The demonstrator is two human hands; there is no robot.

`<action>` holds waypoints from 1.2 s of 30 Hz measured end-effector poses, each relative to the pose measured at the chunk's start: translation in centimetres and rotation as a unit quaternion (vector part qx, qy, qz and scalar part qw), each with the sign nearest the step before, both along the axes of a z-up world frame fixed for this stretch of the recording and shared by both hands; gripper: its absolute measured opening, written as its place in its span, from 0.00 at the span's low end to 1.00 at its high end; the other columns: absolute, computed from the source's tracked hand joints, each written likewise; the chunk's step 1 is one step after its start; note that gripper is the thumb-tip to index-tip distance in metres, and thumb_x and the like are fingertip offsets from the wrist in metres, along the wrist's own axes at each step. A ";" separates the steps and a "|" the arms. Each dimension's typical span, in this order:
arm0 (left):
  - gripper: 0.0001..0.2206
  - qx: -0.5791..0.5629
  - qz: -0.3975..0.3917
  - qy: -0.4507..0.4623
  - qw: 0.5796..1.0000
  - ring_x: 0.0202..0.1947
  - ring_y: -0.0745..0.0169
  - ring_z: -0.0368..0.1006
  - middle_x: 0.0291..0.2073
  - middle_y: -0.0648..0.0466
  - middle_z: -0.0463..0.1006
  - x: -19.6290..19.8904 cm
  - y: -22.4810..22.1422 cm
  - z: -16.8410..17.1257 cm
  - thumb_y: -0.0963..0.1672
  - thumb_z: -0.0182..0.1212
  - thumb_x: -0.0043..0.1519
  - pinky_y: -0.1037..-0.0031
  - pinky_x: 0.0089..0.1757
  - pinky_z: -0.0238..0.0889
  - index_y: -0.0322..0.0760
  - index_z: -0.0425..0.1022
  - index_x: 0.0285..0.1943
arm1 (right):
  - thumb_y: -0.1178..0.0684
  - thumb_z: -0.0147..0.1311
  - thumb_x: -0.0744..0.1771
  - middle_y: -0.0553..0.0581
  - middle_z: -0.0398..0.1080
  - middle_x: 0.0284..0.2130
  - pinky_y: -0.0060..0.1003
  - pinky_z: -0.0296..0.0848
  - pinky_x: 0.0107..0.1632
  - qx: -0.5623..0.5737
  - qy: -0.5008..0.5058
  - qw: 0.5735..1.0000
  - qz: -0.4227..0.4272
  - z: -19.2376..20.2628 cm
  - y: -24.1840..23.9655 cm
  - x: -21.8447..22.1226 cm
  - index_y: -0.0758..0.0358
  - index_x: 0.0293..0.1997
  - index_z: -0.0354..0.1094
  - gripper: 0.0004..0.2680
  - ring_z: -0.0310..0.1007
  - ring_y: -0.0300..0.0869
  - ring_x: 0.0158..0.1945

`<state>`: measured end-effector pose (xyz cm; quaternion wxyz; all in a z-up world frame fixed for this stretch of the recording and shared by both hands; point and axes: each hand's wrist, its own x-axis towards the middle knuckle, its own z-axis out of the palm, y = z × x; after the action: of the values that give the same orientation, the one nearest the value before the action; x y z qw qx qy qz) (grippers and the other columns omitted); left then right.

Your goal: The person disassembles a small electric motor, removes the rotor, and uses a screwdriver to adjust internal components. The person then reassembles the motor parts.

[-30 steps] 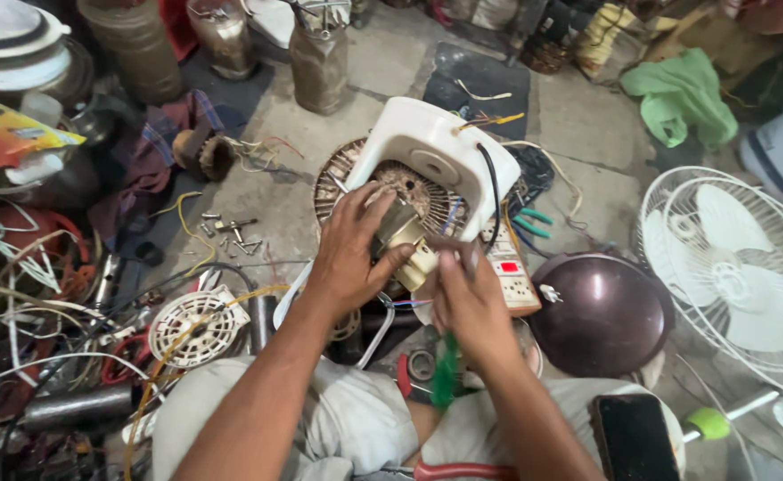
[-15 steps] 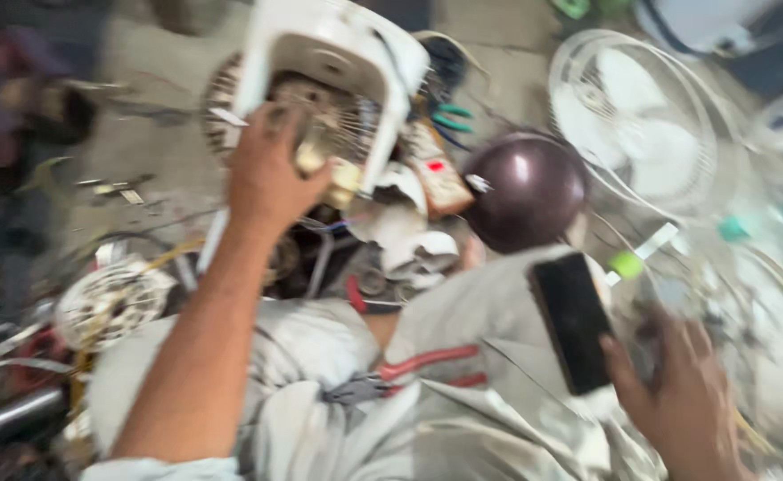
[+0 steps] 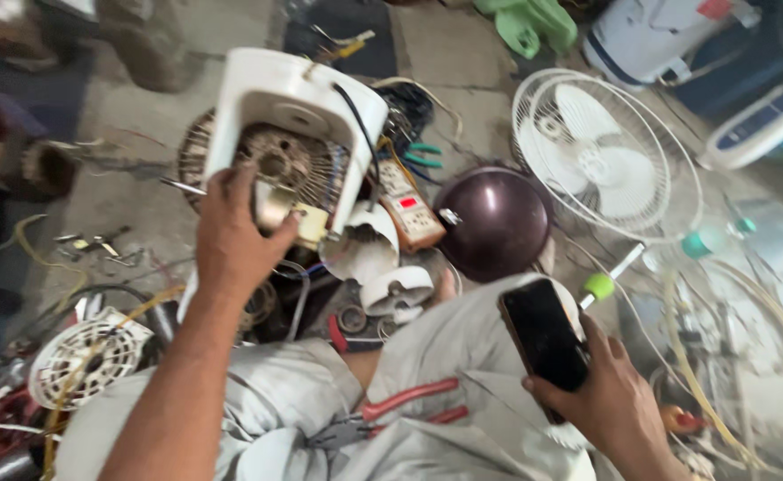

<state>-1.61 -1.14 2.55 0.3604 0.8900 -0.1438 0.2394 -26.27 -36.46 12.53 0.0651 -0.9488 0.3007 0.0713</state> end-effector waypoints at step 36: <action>0.18 -0.111 -0.005 0.020 0.994 0.56 0.39 0.71 0.56 0.42 0.72 0.0 1.6 -0.3 0.48 0.58 0.68 0.56 0.54 0.65 0.36 0.70 0.64 | 0.52 0.63 0.62 0.65 0.79 0.36 0.46 0.80 0.47 0.571 -0.152 0.806 -0.027 -25.0 -11.1 -3.0 0.71 0.53 0.71 0.17 0.82 0.51 0.41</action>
<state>-1.63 0.48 2.27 0.4606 0.8487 -0.1133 0.2341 -29.29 -47.55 -12.48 0.6423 -0.7303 0.2174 0.0829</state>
